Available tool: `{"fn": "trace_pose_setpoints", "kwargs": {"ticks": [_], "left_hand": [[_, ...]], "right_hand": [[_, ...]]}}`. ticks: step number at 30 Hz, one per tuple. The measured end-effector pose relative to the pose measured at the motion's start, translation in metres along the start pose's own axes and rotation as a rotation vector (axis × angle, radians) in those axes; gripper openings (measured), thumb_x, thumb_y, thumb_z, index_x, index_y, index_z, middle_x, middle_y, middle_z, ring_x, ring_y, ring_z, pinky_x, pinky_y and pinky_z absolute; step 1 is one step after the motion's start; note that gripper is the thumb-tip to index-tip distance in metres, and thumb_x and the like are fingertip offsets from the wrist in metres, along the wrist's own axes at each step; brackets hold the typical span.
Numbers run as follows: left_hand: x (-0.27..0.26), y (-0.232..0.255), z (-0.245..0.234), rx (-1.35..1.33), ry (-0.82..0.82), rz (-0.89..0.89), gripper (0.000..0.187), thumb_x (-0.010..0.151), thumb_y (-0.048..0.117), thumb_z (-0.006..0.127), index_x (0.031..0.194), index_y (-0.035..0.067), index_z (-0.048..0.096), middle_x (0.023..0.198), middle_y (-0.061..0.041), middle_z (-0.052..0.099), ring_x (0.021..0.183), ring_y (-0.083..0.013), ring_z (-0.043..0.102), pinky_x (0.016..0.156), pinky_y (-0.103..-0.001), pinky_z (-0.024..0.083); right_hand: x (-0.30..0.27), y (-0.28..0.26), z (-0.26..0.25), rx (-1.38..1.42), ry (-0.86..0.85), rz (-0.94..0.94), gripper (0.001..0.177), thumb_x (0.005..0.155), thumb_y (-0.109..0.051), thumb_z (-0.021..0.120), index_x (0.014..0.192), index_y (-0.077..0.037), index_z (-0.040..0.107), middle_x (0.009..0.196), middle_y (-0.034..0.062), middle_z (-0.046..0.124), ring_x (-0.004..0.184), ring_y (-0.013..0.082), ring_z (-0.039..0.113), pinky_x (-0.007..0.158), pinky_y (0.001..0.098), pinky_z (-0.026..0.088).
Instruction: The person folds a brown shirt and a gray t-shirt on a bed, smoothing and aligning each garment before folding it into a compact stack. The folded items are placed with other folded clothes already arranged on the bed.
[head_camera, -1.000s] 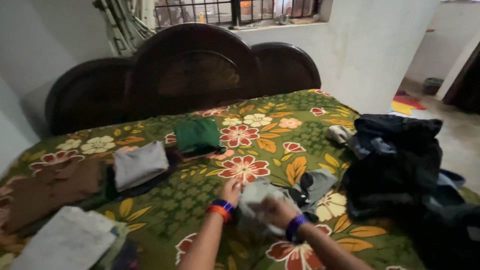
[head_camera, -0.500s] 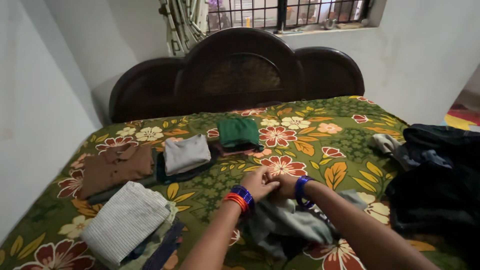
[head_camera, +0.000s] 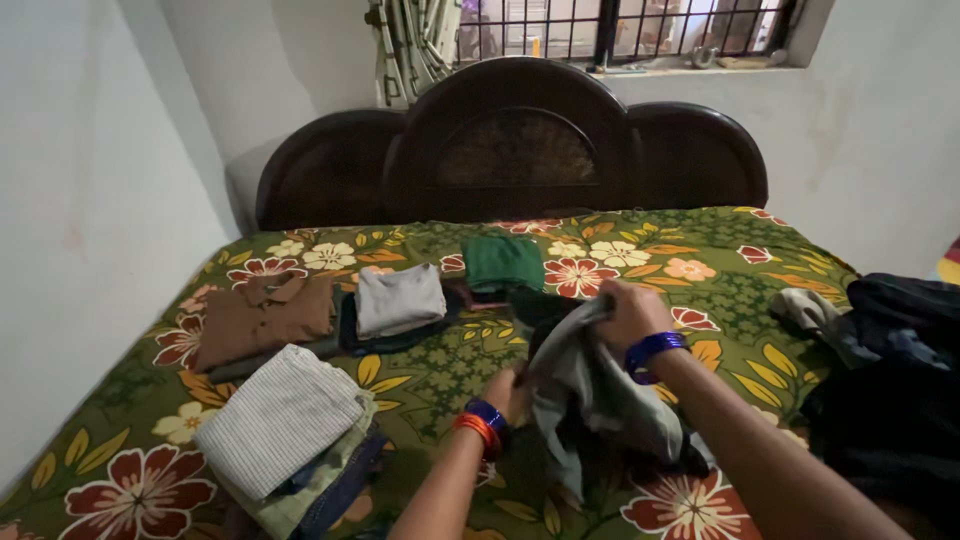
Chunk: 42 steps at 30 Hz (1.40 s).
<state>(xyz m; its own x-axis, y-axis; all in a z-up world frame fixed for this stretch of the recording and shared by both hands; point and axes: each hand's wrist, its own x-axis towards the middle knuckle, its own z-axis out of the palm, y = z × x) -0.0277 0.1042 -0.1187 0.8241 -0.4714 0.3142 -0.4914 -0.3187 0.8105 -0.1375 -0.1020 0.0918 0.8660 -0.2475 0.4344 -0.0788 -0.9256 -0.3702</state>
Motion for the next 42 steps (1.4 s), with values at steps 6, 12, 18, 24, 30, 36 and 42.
{"fn": "trace_pose_setpoints", "kwargs": {"ticks": [6,12,18,24,30,36,42], "left_hand": [[0.016,0.073,-0.039,-0.161,0.213,0.319,0.03,0.094,0.018,0.065,0.123,0.013,0.065,0.117,-0.013,0.072,0.111,-0.0337,0.07,0.093,-0.042,0.054],[0.03,0.167,-0.069,0.334,0.038,0.505,0.037,0.072,0.009,0.071,0.109,0.016,0.074,0.108,-0.012,0.066,0.109,-0.036,0.063,0.094,-0.044,0.052],[0.01,0.19,-0.078,0.305,-0.154,0.494,0.036,0.073,0.015,0.075,0.109,0.011,0.067,0.106,-0.015,0.068,0.106,-0.035,0.067,0.093,-0.044,0.054],[-0.01,0.195,-0.093,0.732,-0.311,0.167,0.044,0.075,0.013,0.074,0.118,0.021,0.072,0.112,-0.017,0.072,0.108,-0.0368,0.068,0.092,-0.048,0.055],[-0.02,0.172,-0.12,0.788,-0.233,-0.071,0.038,0.076,0.024,0.076,0.114,0.025,0.071,0.114,-0.008,0.073,0.112,-0.0299,0.067,0.096,-0.053,0.05],[0.01,0.141,-0.117,0.456,0.036,-0.097,0.036,0.076,0.017,0.072,0.112,0.023,0.067,0.107,-0.013,0.073,0.105,-0.0362,0.068,0.089,-0.05,0.053],[0.042,0.127,-0.116,0.004,0.251,0.0,0.038,0.075,-0.001,0.056,0.108,0.016,0.064,0.098,-0.015,0.075,0.097,-0.0341,0.074,0.083,-0.044,0.057]], "right_hand": [[-0.002,0.031,-0.017,-0.245,-0.053,-0.04,0.035,0.065,-0.025,0.084,0.095,-0.012,0.073,0.104,0.0148,0.069,0.102,0.0349,0.067,0.09,0.0453,0.055],[-0.002,0.014,0.003,0.392,-0.341,-0.259,0.074,0.061,-0.022,0.086,0.128,-0.013,0.056,0.117,0.0118,0.07,0.106,0.0304,0.069,0.09,0.0423,0.055],[-0.01,0.014,0.021,0.076,-0.506,-0.258,0.041,0.071,-0.025,0.083,0.108,-0.011,0.075,0.098,0.0137,0.078,0.093,0.0315,0.075,0.084,0.0407,0.058],[-0.021,0.043,0.03,0.073,-0.28,-0.189,0.039,0.067,-0.018,0.077,0.106,-0.023,0.08,0.098,0.0104,0.079,0.093,0.0315,0.076,0.084,0.0399,0.059],[-0.027,0.131,0.029,0.107,-0.07,0.147,0.046,0.07,-0.016,0.076,0.116,-0.019,0.076,0.101,0.0135,0.079,0.095,0.0303,0.077,0.087,0.0409,0.06],[-0.031,0.192,0.062,0.006,0.017,0.243,0.047,0.075,-0.02,0.072,0.122,-0.019,0.076,0.107,0.015,0.078,0.097,0.031,0.076,0.09,0.0408,0.059],[-0.051,0.176,0.063,-0.082,-0.738,0.193,0.051,0.073,-0.04,0.083,0.118,-0.018,0.074,0.102,0.0083,0.082,0.095,0.0248,0.079,0.086,0.0367,0.062]]}}
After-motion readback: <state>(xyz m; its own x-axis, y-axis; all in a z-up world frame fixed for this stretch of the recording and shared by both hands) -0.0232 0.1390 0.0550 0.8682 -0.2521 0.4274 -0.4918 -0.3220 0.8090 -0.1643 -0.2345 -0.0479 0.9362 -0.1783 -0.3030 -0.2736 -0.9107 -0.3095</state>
